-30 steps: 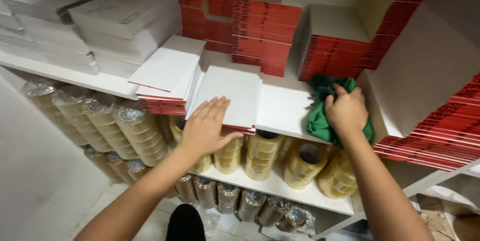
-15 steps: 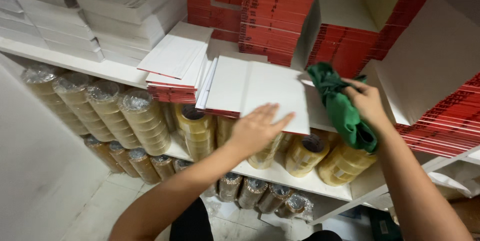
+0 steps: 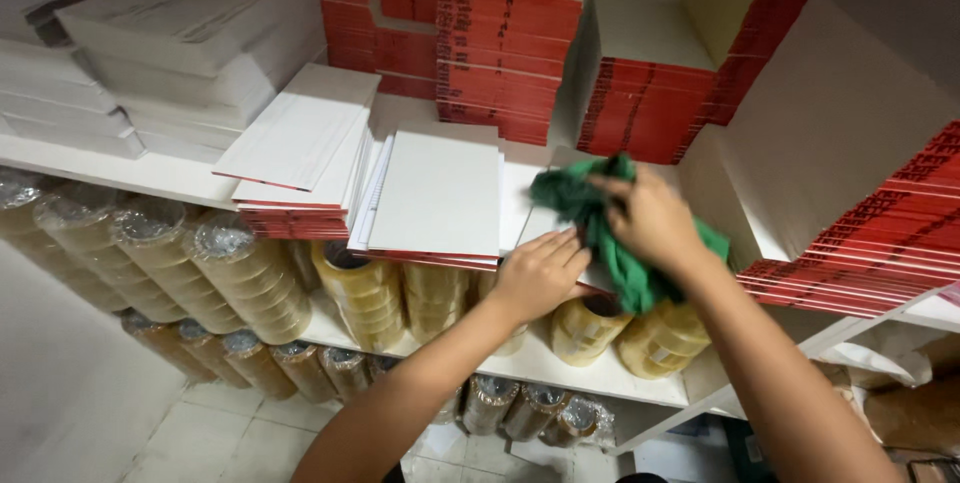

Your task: The person wipes individual paper cards and sheets with a green cloth while moving them across a storage shelf.

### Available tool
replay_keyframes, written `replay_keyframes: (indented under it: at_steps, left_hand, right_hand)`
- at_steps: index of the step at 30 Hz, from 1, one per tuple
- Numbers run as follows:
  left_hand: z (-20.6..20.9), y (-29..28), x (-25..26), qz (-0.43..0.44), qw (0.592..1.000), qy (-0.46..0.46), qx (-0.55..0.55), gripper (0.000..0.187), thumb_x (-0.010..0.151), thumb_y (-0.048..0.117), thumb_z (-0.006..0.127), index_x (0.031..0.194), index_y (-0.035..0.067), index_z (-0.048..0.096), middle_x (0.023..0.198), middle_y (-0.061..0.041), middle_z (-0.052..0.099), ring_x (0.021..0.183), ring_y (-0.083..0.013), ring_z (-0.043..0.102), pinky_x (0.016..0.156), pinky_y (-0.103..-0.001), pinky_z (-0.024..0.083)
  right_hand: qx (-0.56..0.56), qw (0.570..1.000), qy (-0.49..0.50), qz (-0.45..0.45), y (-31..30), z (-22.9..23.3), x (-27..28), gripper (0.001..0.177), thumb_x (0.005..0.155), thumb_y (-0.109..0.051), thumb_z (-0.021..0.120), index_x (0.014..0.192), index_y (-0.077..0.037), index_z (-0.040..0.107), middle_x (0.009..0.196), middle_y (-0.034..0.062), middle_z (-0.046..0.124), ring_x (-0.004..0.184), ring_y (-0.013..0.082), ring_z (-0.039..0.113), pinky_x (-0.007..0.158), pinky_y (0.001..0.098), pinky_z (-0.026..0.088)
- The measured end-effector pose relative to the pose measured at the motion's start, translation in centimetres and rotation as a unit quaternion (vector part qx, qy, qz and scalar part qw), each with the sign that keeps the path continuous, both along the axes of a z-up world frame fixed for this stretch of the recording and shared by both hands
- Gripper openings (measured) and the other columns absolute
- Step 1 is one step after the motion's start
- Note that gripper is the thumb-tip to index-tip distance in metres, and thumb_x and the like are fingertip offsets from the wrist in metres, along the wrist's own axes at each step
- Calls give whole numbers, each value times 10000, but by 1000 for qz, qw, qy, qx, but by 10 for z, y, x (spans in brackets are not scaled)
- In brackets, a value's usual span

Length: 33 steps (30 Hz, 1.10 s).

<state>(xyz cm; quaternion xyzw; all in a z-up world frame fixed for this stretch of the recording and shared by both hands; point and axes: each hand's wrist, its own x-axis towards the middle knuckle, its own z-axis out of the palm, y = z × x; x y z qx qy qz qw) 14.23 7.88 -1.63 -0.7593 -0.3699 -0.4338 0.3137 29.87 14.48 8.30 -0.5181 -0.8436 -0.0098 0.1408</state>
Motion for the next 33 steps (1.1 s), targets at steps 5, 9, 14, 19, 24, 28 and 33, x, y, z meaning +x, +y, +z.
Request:
replay_keyframes:
  at_steps: [5, 9, 14, 19, 24, 28, 33]
  left_hand:
    - [-10, 0, -3, 16, 998, -58, 30, 515, 907, 604, 603, 1144, 157, 701, 1134, -21, 758, 1080, -159, 725, 975, -306, 563]
    - [-7, 11, 2, 74, 993, -87, 37, 413, 918, 594, 616, 1047, 210, 697, 951, 58, 705, 932, -117, 713, 826, -269, 567]
    - [-15, 20, 3, 122, 987, -75, 69, 268, 998, 398, 514, 807, 224, 583, 739, 55, 491, 675, -136, 584, 627, -259, 474]
    - [-5, 16, 4, 131, 983, -90, 90, 268, 979, 296, 497, 724, 216, 510, 681, 37, 392, 592, -149, 516, 568, -263, 434]
    - [6, 11, 4, 120, 983, -96, 104, 274, 974, 313, 559, 726, 205, 515, 671, 42, 399, 584, -138, 515, 568, -250, 442]
    - [6, 7, 3, 111, 982, -103, 112, 232, 981, 229, 554, 752, 193, 545, 676, 35, 411, 598, -145, 527, 584, -244, 443]
    - [-11, 13, 2, 97, 984, -109, 104, 196, 1052, 161, 470, 900, 144, 592, 691, 5, 435, 593, -197, 546, 547, -302, 450]
  right_hand:
    - [123, 985, -45, -115, 56, 1, 3, 400, 910, -415, 655, 1302, -411, 735, 1029, 130, 658, 1001, 350, 718, 834, 476, 620]
    - [123, 985, -62, -100, 62, -8, 4, 419, 901, -466, 655, 1305, -387, 734, 952, 117, 655, 979, 340, 729, 802, 444, 626]
    - [29, 999, -23, 21, 3, -6, 0, 458, 867, -308, 646, 1319, -344, 714, 1072, 227, 623, 1081, 451, 660, 924, 506, 579]
    - [-33, 992, 54, 105, 18, -5, 0, 517, 856, -168, 638, 1356, -288, 690, 1235, 348, 593, 1195, 562, 588, 1005, 590, 504]
    - [83, 993, -20, -82, 63, 9, -4, 447, 884, -383, 647, 1322, -450, 702, 954, 164, 766, 997, 369, 741, 852, 491, 599]
    - [100, 994, -29, -43, 50, -10, -12, 456, 859, -403, 662, 1311, -429, 718, 944, 103, 696, 969, 325, 743, 831, 424, 609]
    - [7, 996, 5, 88, -5, -19, -16, 533, 841, -274, 644, 1341, -454, 683, 1055, 164, 603, 1059, 410, 657, 891, 484, 573]
